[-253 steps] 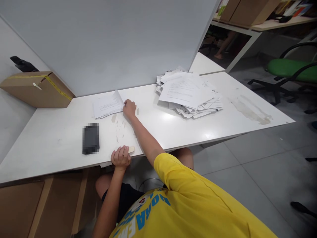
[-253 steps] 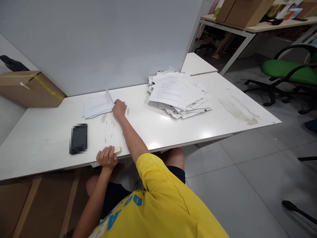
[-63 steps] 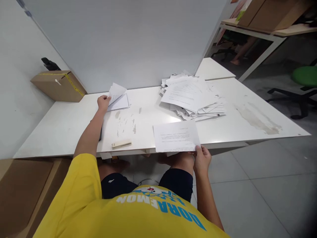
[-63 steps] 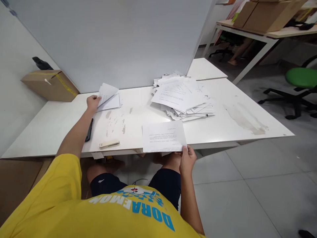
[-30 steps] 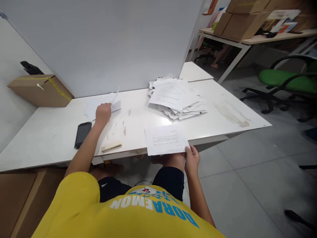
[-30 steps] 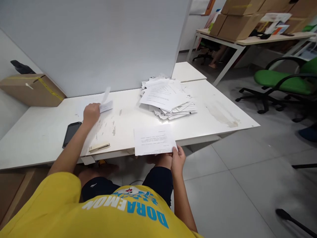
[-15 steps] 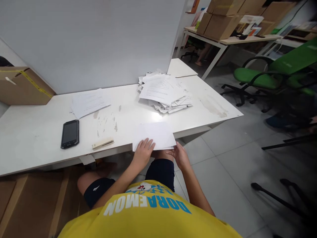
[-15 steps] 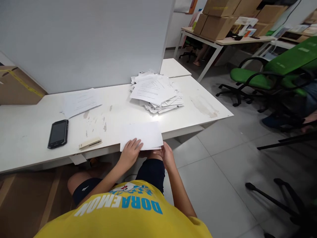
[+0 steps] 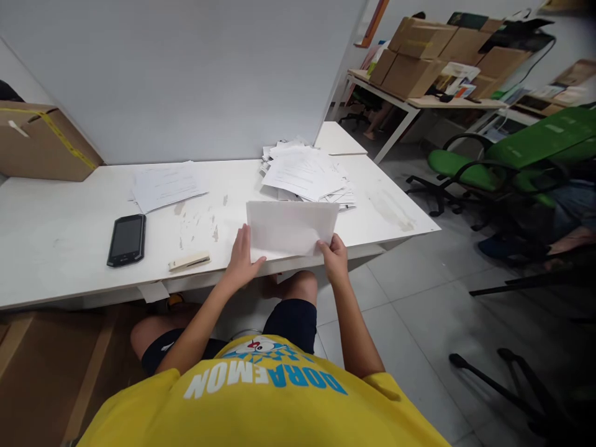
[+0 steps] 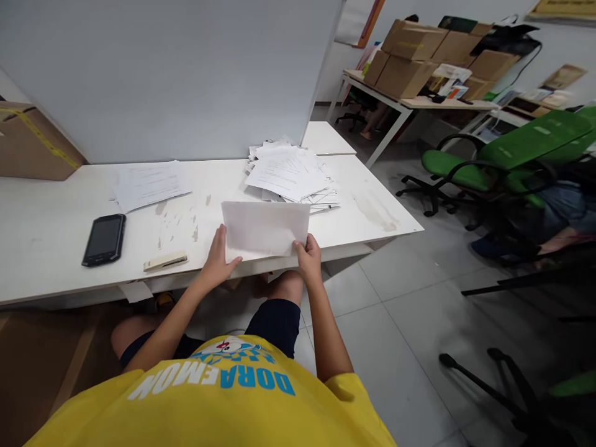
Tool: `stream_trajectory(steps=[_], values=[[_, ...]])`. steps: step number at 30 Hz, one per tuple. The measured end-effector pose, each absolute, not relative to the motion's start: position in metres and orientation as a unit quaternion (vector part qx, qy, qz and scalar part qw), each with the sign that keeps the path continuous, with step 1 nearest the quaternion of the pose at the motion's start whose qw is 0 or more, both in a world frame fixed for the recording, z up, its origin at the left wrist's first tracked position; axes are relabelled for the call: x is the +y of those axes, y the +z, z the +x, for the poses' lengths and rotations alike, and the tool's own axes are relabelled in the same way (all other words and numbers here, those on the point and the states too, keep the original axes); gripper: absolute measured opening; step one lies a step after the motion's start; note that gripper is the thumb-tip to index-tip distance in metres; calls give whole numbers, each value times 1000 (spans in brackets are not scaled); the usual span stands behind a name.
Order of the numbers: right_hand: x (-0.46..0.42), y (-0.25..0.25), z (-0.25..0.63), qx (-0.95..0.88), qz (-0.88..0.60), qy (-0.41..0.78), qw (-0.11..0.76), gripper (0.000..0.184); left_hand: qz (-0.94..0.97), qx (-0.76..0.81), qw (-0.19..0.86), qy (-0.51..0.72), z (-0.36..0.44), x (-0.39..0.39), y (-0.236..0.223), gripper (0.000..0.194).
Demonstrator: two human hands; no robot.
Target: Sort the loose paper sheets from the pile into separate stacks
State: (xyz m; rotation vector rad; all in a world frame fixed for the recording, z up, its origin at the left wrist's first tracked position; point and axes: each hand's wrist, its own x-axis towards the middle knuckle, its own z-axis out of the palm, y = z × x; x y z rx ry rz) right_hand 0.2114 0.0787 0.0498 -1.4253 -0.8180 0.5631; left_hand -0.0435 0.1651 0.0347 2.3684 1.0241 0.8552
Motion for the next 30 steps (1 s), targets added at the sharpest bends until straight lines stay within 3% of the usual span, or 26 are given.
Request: stream_trajectory(steps=[3,8,13,21,23,27,30], values=[[98,54,200,-336,-592,207,702,27,781,415,248,397,-46,179,45,96],[118,42,181,-334,-574,219,715,29,741,406,264,464,-49,193,58,95],[117,22,174,-362,-546,243,715,39,715,401,324,472,-44,199,39,72],[114,23,183,-362,-574,276,681,32,693,414,346,478,-36,185,38,40],[102,24,184,-368,-591,307,649,34,699,421,355,456,-47,170,44,42],[69,25,183,-374,-612,427,550,48,658,459,420,424,-80,126,45,68],[54,21,173,-343,-615,464,537,67,610,484,477,407,-106,99,38,65]])
